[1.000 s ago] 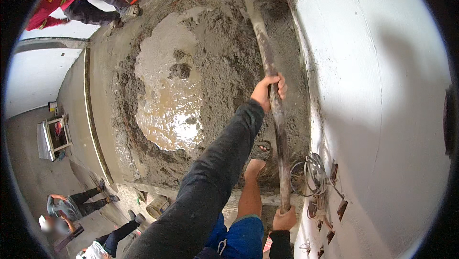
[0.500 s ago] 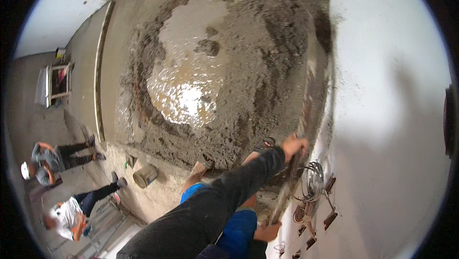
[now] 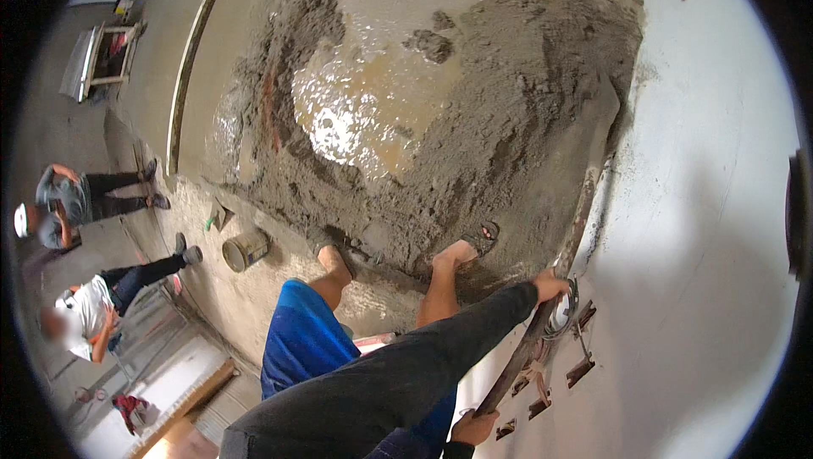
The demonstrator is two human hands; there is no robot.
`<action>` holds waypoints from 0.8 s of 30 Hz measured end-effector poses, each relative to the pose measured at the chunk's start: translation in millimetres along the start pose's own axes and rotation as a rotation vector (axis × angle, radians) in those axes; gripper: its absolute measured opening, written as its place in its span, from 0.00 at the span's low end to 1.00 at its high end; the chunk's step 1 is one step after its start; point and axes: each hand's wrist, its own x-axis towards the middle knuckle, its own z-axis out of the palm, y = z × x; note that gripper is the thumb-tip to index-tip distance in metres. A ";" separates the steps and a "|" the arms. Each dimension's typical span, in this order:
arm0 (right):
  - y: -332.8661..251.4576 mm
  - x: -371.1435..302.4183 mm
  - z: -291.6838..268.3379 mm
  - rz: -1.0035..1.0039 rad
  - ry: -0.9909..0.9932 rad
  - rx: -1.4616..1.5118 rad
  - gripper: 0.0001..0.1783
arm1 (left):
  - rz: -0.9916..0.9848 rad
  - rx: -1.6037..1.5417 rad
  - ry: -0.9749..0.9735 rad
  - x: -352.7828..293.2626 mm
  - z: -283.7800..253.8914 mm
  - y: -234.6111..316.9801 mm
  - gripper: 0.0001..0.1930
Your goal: The person uses a shovel to spread and level wet cement on a floor while standing barefoot in the mixture. Another worker in a red jacket assists by smoothing the surface with a trowel. The camera wearer repeatedly scoops and pushes the cement to cover the floor area.
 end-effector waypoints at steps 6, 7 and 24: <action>23.5 -40.9 23.5 0.064 0.112 0.033 0.23 | 0.075 0.037 -0.078 -59.8 19.0 -1.8 0.29; 35.8 -53.8 22.5 0.065 0.094 0.028 0.22 | 0.104 -0.050 -0.117 -78.1 20.5 -17.4 0.32; 32.3 -51.2 -176.5 -0.468 -0.257 -0.246 0.11 | 0.430 -1.075 0.065 -214.1 -202.5 60.8 0.07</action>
